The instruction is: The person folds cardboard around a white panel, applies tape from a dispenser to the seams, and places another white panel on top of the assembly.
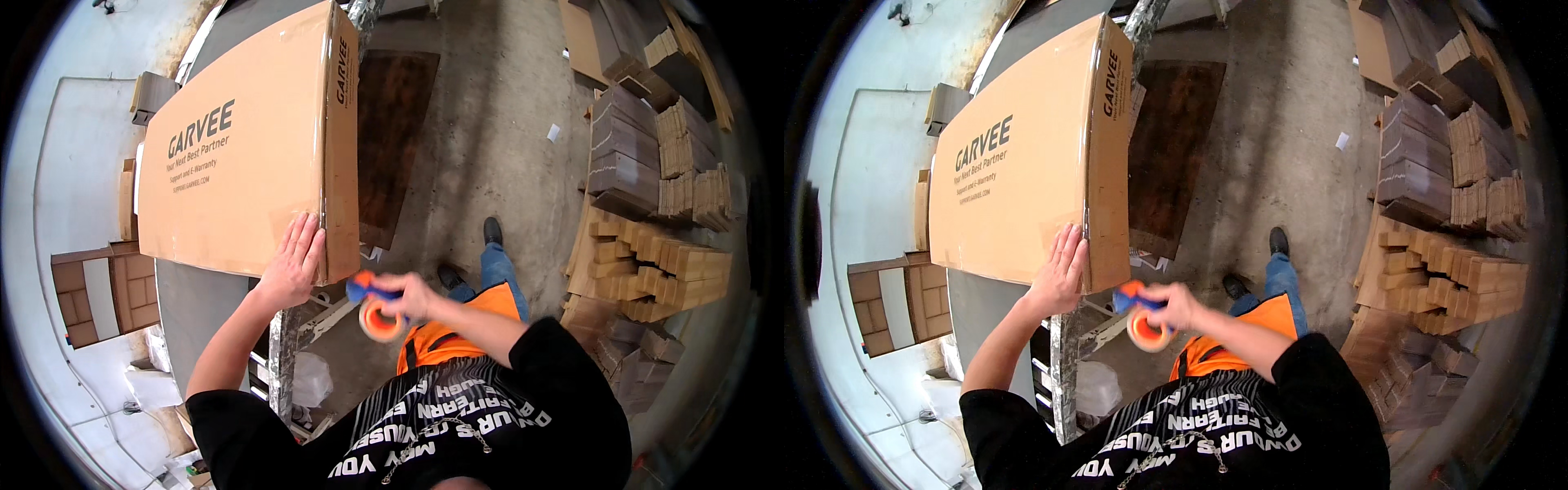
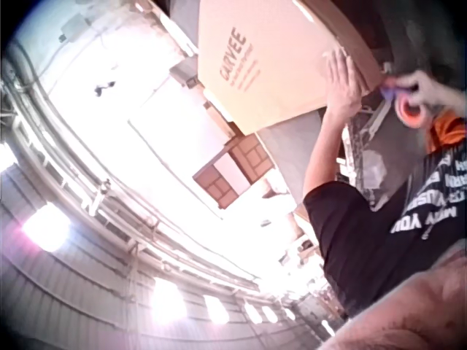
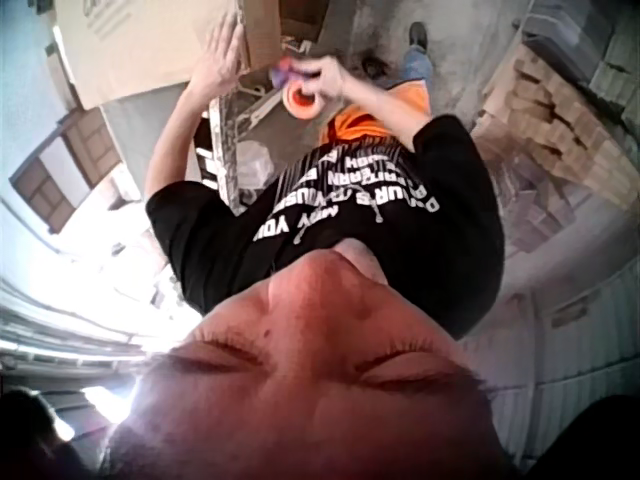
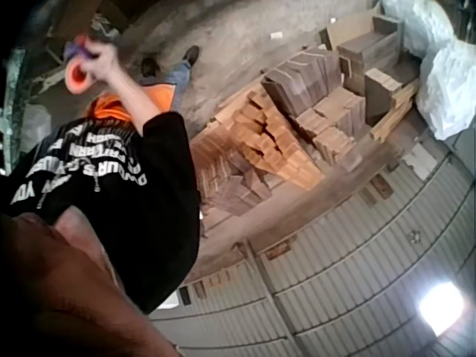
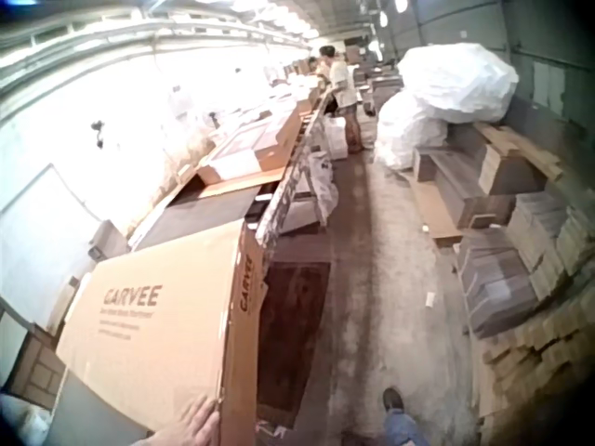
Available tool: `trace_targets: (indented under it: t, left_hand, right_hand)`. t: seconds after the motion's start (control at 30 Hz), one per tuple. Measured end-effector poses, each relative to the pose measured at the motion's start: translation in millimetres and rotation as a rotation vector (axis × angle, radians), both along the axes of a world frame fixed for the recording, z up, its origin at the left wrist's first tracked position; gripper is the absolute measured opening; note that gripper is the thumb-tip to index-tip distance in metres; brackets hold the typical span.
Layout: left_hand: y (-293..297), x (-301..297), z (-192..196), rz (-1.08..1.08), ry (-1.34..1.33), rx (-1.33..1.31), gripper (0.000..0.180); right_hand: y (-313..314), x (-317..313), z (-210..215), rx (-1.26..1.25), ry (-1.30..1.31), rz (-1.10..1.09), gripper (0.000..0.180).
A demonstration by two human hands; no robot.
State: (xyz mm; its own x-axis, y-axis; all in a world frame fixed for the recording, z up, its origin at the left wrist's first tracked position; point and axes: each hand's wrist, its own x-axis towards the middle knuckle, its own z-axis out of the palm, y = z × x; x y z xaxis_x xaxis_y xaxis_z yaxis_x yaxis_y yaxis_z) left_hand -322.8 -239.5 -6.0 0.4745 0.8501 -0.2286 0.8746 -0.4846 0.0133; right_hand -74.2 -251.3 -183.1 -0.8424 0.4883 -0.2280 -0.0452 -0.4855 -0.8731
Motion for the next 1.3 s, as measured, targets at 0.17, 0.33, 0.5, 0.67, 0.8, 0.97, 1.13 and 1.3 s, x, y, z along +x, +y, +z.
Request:
trace_targets:
  t: [0.17, 0.33, 0.5, 0.67, 0.8, 0.97, 1.13, 1.3]
  left_hand:
    - [7.5, 1.6, 8.1, -0.035, 0.093, -0.068, 0.084]
    - [-5.5, 15.2, 16.1, 0.154, -0.061, -0.201, 0.108]
    - [17.0, 72.8, 21.1, -0.114, 0.178, -0.145, 0.058]
    - [56.9, 54.5, 3.5, -0.255, 0.566, -0.171, 0.047]
    - [128.5, 45.2, -7.8, -0.171, 0.652, -0.201, 0.053]
    - [301.2, 38.5, -31.5, -0.117, 0.896, -0.126, 0.065]
    - [456.6, 13.8, -18.9, 0.384, 0.670, -0.030, 0.079]
    - [452.3, -32.8, -31.0, 0.919, 0.119, 0.013, 0.111]
  right_hand:
    - [-15.1, -59.3, 62.5, 0.421, -0.456, -0.086, 0.048]
    - [-28.5, -102.4, 68.1, 0.901, -0.054, 0.130, 0.041]
    - [70.9, 6.7, 98.3, 0.971, -0.332, 0.821, 0.056]
    - [176.9, 155.3, 89.5, 1.007, -0.597, 0.108, 0.047]
    - [251.5, 209.7, 94.8, 0.714, -0.750, -0.321, 0.062]
    - [348.3, 199.4, 31.8, 0.694, -0.607, -0.473, 0.062]
    - [419.6, 132.2, 5.9, 0.759, -0.613, -0.276, 0.061]
    - [497.1, 79.8, -3.6, 0.414, -0.395, -0.083, 0.066]
